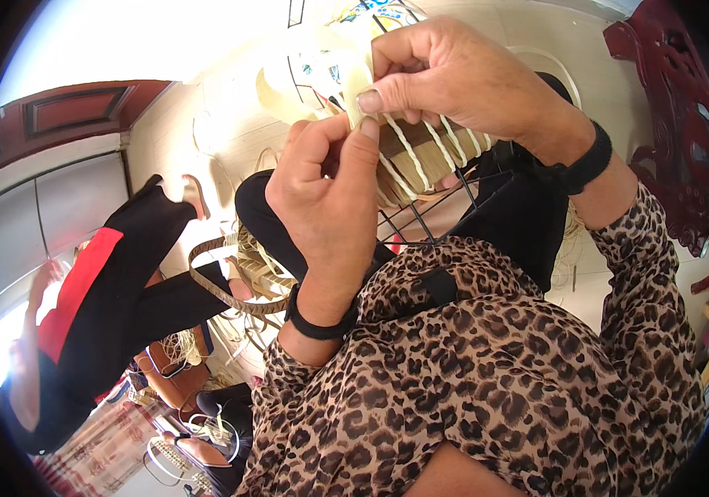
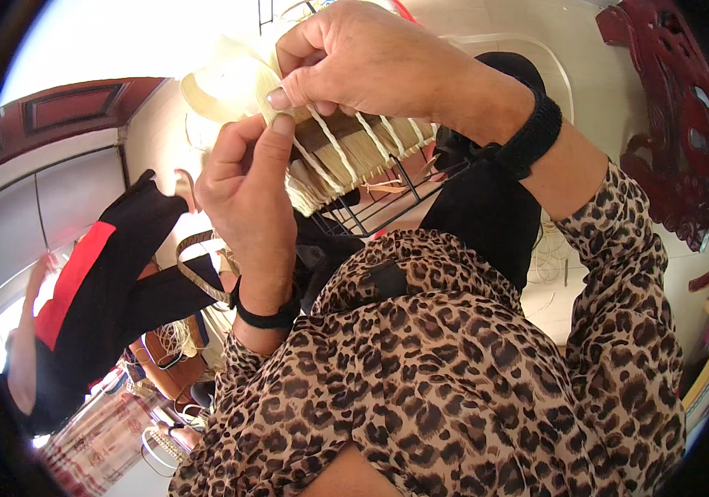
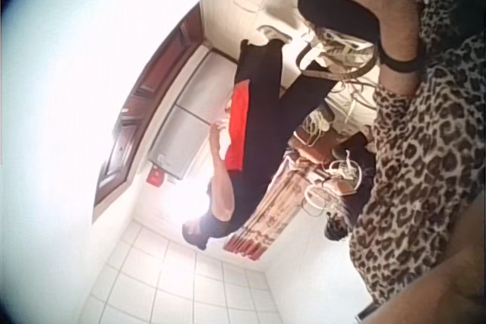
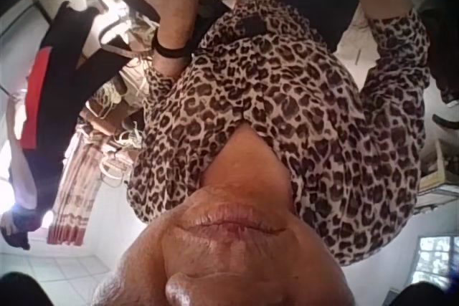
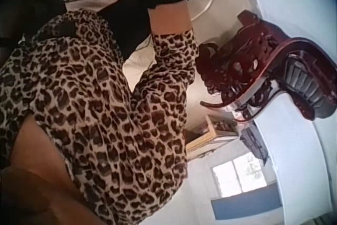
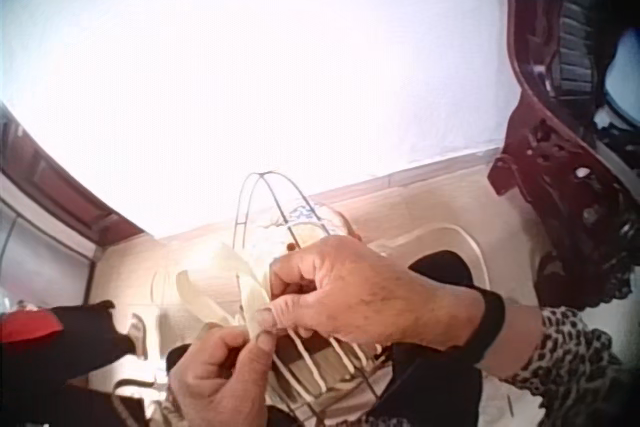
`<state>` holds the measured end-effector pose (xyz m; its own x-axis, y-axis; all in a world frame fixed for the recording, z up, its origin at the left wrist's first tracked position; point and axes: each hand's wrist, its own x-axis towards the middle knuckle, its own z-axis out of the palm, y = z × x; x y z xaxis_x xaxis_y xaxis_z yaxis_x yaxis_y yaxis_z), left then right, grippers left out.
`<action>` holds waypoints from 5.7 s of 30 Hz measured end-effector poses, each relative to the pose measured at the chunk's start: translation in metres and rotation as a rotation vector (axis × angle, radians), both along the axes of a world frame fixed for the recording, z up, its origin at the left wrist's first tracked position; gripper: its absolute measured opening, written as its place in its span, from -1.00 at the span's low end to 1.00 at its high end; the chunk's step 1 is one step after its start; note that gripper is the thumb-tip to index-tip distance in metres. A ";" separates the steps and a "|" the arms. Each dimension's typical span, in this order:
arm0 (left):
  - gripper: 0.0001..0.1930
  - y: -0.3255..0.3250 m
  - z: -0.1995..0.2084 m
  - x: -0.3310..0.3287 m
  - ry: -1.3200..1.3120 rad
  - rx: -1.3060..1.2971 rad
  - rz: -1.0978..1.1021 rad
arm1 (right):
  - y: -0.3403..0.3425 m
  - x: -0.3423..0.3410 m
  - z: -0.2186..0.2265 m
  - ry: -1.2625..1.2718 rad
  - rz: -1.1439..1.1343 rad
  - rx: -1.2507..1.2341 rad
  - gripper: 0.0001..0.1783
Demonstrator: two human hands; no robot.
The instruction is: The person weaves white straps into a wire frame, tucking the ends through the existing woven layers to secure them.
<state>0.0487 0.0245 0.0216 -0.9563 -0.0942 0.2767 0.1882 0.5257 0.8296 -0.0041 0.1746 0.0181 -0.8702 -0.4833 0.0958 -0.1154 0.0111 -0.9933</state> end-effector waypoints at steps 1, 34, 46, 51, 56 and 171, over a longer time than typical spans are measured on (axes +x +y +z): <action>-0.84 0.000 -0.001 0.001 0.000 0.000 -0.003 | -0.007 0.005 0.000 -0.130 -0.025 -0.017 -0.81; -0.72 -0.001 -0.014 0.022 0.187 -0.213 -0.036 | -0.003 0.005 -0.010 0.653 -0.197 0.203 -0.84; -0.74 -0.004 -0.009 0.016 0.156 -0.233 -0.042 | -0.006 -0.006 0.022 0.095 0.094 0.296 -0.79; -0.73 -0.004 -0.008 0.018 0.097 -0.177 -0.042 | -0.009 -0.002 0.006 -0.005 0.121 0.227 -0.75; -0.73 -0.005 -0.005 0.020 0.152 -0.267 -0.028 | -0.003 -0.005 0.015 0.202 0.091 0.287 -0.75; -0.76 -0.026 -0.045 -0.005 0.216 -0.149 -0.140 | -0.008 0.015 -0.041 1.056 -0.254 0.667 -0.91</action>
<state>0.0434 -0.0011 -0.0235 -0.8744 0.0916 0.4765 0.4317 0.5951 0.6778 0.0105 0.1664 -0.0228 -0.5944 -0.5367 0.5989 -0.7644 0.6084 -0.2134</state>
